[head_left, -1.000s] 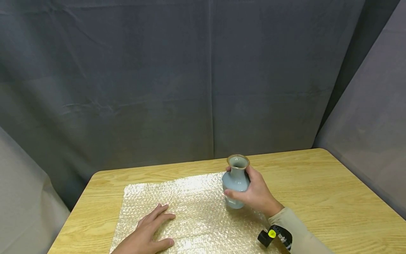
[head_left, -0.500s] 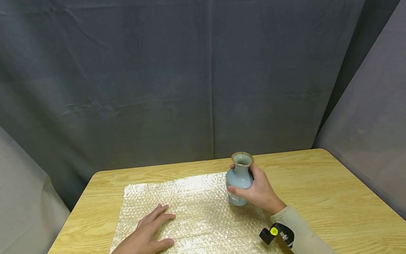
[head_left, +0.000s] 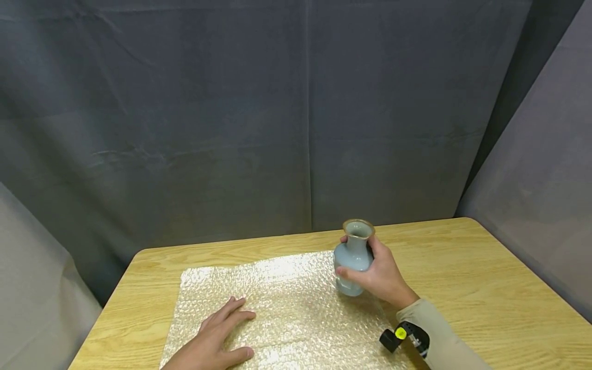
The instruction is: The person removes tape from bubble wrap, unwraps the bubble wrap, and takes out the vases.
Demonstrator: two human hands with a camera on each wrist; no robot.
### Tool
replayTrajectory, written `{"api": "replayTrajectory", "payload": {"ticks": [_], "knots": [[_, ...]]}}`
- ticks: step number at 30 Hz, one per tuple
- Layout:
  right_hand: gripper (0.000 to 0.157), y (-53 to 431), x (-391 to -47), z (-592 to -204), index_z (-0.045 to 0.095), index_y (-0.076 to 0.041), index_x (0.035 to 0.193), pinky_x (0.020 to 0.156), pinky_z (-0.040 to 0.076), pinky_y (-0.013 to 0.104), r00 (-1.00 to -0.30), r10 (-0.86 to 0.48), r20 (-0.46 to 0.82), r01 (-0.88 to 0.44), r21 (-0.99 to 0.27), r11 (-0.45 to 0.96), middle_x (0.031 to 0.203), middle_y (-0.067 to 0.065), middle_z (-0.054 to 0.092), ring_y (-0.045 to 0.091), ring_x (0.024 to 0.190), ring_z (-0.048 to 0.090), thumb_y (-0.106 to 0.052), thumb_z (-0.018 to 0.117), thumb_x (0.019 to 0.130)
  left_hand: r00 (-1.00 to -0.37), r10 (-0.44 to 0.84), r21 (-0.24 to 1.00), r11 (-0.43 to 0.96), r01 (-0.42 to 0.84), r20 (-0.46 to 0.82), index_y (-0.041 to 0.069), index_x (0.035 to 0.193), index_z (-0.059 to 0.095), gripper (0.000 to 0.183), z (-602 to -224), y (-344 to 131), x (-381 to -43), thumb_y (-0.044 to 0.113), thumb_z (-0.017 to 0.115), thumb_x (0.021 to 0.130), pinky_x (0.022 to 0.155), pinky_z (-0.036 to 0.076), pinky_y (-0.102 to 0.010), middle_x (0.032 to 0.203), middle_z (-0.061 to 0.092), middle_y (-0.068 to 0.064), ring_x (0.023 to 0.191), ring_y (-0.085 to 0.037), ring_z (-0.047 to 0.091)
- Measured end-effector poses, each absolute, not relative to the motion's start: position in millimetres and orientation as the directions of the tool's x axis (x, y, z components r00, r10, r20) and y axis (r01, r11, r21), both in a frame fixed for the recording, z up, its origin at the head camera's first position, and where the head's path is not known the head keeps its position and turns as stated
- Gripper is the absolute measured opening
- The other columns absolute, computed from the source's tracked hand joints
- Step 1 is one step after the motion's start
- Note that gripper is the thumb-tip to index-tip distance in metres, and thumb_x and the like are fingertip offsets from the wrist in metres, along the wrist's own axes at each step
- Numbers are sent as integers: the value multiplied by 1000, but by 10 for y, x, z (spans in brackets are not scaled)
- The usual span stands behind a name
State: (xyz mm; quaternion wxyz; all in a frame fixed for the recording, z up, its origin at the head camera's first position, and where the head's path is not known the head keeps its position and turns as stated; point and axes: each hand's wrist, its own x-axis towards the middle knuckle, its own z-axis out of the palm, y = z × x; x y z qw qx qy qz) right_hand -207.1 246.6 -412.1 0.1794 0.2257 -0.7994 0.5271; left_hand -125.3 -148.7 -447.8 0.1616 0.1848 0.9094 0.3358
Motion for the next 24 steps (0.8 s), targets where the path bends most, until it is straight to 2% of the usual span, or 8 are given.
{"api": "replayTrajectory", "payload": {"ticks": [6,13,24], "knots": [[73,2497,-2098,-4151,54,-13,137,88,57,25,-832,-153,533,-550,-756,355,126,11,69,1,107,65,-5,91,75,-883,439,668,709,227,-166,40,148,51,64,-4476,-1480,-1255,66,67,91,107,19,-88,172,27,-1,160,-45,17],[73,2539,-2116,-4152,53,-12,137,87,56,26,-846,-126,518,-524,-763,378,125,0,69,0,106,65,-5,90,74,-886,437,663,711,232,-158,41,147,51,64,-4486,-1480,-1255,66,67,91,106,17,-89,172,27,1,161,-44,16],[72,2604,-2168,-4195,53,-12,137,87,56,25,-850,-100,517,-509,-759,405,125,7,70,-3,106,64,-7,90,76,-880,442,679,701,219,-172,40,148,50,64,-4486,-1484,-1256,64,67,92,106,15,-89,172,26,-1,161,-45,16]]}}
